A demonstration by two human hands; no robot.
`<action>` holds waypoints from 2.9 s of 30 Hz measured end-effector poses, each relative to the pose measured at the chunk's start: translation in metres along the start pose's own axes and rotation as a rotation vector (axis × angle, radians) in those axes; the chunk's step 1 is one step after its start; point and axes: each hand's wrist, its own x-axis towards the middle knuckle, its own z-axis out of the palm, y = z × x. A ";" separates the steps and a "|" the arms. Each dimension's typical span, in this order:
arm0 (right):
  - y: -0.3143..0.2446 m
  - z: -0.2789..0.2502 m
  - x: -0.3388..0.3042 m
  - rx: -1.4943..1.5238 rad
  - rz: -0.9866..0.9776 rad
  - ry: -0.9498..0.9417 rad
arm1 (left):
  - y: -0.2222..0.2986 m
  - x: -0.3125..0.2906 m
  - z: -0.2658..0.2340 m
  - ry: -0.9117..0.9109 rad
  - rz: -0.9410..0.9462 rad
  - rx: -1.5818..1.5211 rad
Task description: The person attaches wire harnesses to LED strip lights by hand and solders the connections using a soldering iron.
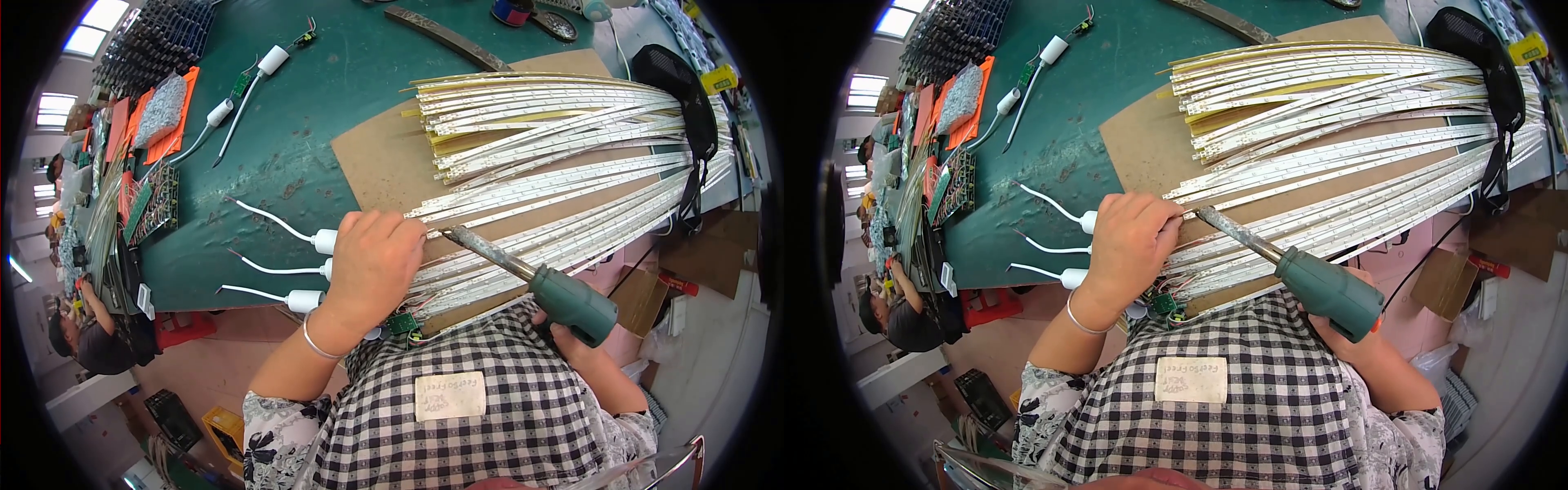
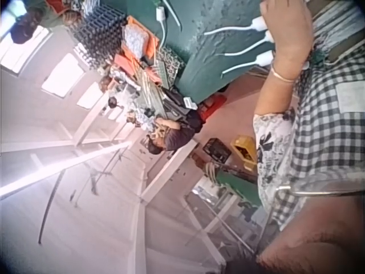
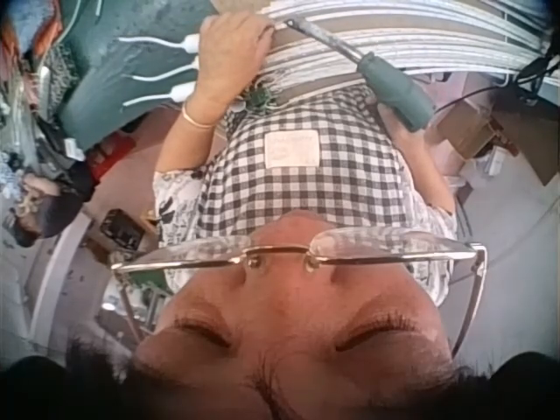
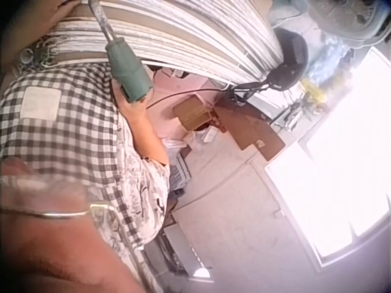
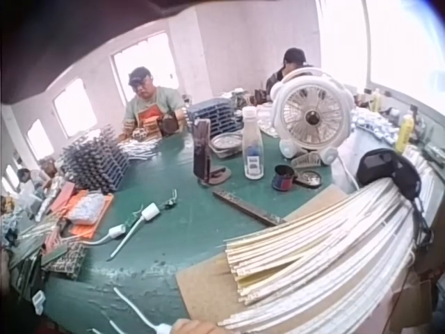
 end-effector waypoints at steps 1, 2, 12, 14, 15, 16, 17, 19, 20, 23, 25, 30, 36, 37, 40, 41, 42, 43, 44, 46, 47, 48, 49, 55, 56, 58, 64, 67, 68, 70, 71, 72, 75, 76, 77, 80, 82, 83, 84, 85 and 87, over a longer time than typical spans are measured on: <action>0.000 0.000 0.001 0.039 -0.004 -0.001 | 0.001 0.001 -0.001 -0.008 -0.008 -0.014; 0.003 -0.002 -0.003 0.039 -0.006 0.000 | 0.000 0.001 -0.001 -0.008 -0.007 -0.013; -0.021 0.021 0.033 0.778 0.238 0.135 | 0.003 -0.004 -0.025 -0.043 -0.148 -0.343; -0.038 0.037 0.053 0.696 0.275 0.116 | 0.005 -0.008 -0.028 -0.047 -0.164 -0.389; -0.046 0.045 0.062 0.545 0.295 0.084 | 0.005 -0.010 -0.029 -0.072 -0.176 -0.455; -0.050 0.053 0.067 0.561 0.312 0.071 | 0.005 -0.011 -0.030 -0.098 -0.187 -0.520; -0.052 0.058 0.071 0.510 0.283 0.019 | 0.005 -0.013 -0.029 -0.094 -0.186 -0.520; -0.049 0.069 0.077 0.374 0.138 0.011 | 0.005 -0.016 -0.027 -0.060 -0.165 -0.574; -0.047 0.072 0.078 0.394 0.185 -0.037 | 0.006 -0.017 -0.027 -0.058 -0.166 -0.575; -0.041 0.086 0.076 0.377 0.102 -0.018 | 0.007 -0.018 -0.026 -0.048 -0.177 -0.631; -0.041 0.089 0.075 0.399 0.114 -0.036 | 0.006 -0.017 -0.024 -0.081 -0.167 -0.631; -0.036 0.091 0.077 0.241 -0.059 -0.046 | 0.013 -0.016 -0.027 -0.104 -0.215 -0.676; -0.042 0.093 0.076 0.445 0.212 0.003 | 0.011 -0.022 -0.020 -0.017 -0.210 -0.708; -0.040 0.094 0.076 0.445 0.213 0.005 | 0.012 -0.023 -0.019 0.009 -0.261 -0.770; -0.036 0.096 0.076 0.447 0.120 0.032 | 0.009 -0.023 -0.023 -0.082 -0.232 -0.746; -0.035 0.095 0.076 0.462 0.139 0.018 | 0.010 -0.022 -0.024 -0.082 -0.234 -0.746; -0.035 0.095 0.076 0.477 0.159 0.004 | 0.011 -0.020 -0.025 -0.093 -0.258 -0.736; -0.035 0.094 0.076 0.477 0.159 0.003 | 0.012 -0.018 -0.025 -0.105 -0.281 -0.727; -0.036 0.093 0.075 0.429 0.154 -0.006 | 0.012 -0.018 -0.025 -0.104 -0.282 -0.728; -0.037 0.093 0.075 0.383 0.149 -0.016 | 0.011 -0.018 -0.023 -0.079 -0.204 -0.673; -0.038 0.093 0.075 0.389 0.138 -0.007 | 0.010 -0.019 -0.021 -0.079 -0.205 -0.673; -0.038 0.093 0.075 0.395 0.128 0.002 | 0.009 -0.020 -0.019 -0.054 -0.156 -0.666; -0.038 0.094 0.075 0.395 0.129 0.004 | 0.008 -0.019 -0.017 -0.029 -0.105 -0.660; -0.039 0.094 0.075 0.509 0.212 0.028 | 0.015 -0.021 -0.022 -0.042 -0.336 -0.836; -0.041 0.094 0.076 0.477 0.218 0.038 | 0.013 -0.023 -0.020 -0.041 -0.335 -0.834; -0.042 0.093 0.077 0.446 0.226 0.054 | 0.009 -0.026 -0.015 -0.018 -0.208 -0.778; -0.045 0.091 0.081 0.367 0.199 0.026 | 0.007 -0.020 -0.012 0.198 0.290 -0.221; -0.053 0.085 0.082 0.250 0.338 -0.074 | 0.005 -0.021 -0.012 0.268 0.376 -0.124; -0.053 0.087 0.081 0.245 0.318 -0.051 | 0.004 -0.021 -0.013 0.282 0.420 -0.090; -0.050 0.088 0.081 0.242 0.299 -0.026 | 0.003 -0.021 -0.014 0.292 0.442 -0.098; -0.048 0.088 0.082 0.263 0.278 -0.014 | 0.002 -0.021 -0.015 0.304 0.461 -0.104; -0.046 0.088 0.081 0.283 0.257 -0.002 | 0.002 -0.023 -0.014 0.301 0.462 -0.105; -0.046 0.086 0.081 0.267 0.350 -0.009 | -0.002 -0.025 -0.011 0.244 0.426 -0.064; -0.045 0.083 0.080 0.267 0.351 -0.011 | -0.003 -0.024 -0.009 0.190 0.339 0.008; -0.043 0.079 0.076 0.290 0.314 0.037 | -0.004 -0.022 -0.007 0.135 0.252 0.079; -0.033 0.060 0.058 0.273 0.237 0.090 | -0.004 -0.017 -0.005 0.212 0.213 0.050; -0.025 0.043 0.040 0.273 0.236 0.058 | -0.005 -0.017 -0.006 0.190 0.199 0.062; -0.018 0.034 0.030 0.307 0.250 0.036 | -0.005 -0.016 -0.006 0.168 0.188 0.070; -0.014 0.026 0.023 0.225 0.197 0.019 | -0.006 -0.015 -0.006 0.165 0.185 0.069; -0.012 0.017 0.015 0.227 0.199 0.021 | -0.003 -0.013 -0.008 0.132 0.180 0.075; -0.005 0.005 0.006 0.058 0.148 0.018 | -0.002 -0.011 -0.010 0.097 0.164 0.083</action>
